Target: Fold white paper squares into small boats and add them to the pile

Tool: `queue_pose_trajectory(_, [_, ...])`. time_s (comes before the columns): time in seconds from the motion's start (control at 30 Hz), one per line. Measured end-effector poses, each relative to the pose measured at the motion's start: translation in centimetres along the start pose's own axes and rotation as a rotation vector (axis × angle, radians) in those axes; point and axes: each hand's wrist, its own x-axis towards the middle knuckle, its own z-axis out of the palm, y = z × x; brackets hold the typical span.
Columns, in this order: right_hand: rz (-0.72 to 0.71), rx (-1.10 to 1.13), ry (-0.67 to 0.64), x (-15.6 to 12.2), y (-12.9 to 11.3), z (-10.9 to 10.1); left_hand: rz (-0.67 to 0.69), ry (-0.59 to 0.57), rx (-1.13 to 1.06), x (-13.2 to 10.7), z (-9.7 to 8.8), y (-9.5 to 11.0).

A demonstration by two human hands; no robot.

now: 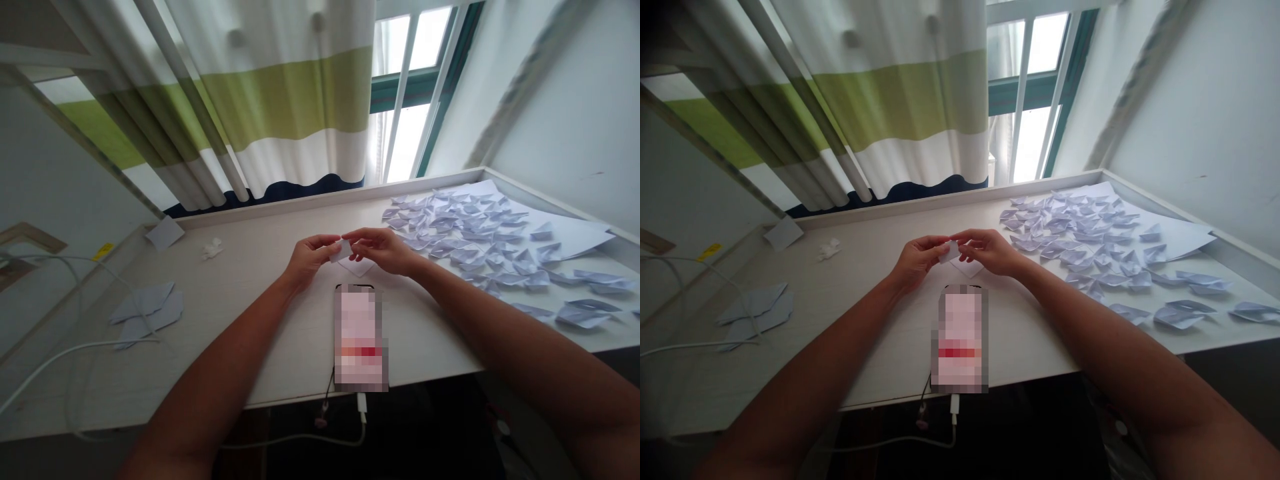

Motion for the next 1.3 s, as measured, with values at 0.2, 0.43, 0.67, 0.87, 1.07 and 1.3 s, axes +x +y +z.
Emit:
queue_pose_trajectory(0.2, [0.049,0.026,0.001,0.0,0.1,0.4,0.028,-0.067,0.103,-0.3,0.3,-0.3])
queue_pose_trajectory(0.43, [0.060,-0.003,0.060,0.2,0.1,1.2,-0.002,-0.051,0.110,-0.3,0.4,-0.3])
queue_pose_trajectory(0.67, [0.052,-0.014,0.140,0.3,-0.1,1.1,-0.056,-0.156,0.029,-0.9,0.9,0.5])
queue_pose_trajectory(0.87, [0.093,0.009,0.140,0.3,-0.2,1.1,-0.055,-0.134,0.068,-0.8,0.9,0.2])
queue_pose_trajectory(1.07, [0.060,-0.019,0.180,0.3,-0.3,1.1,-0.030,-0.122,0.061,-0.7,1.0,-0.1])
queue_pose_trajectory(1.3, [-0.005,-0.045,0.162,0.4,-0.6,1.3,-0.011,-0.118,0.156,-0.9,0.9,0.0])
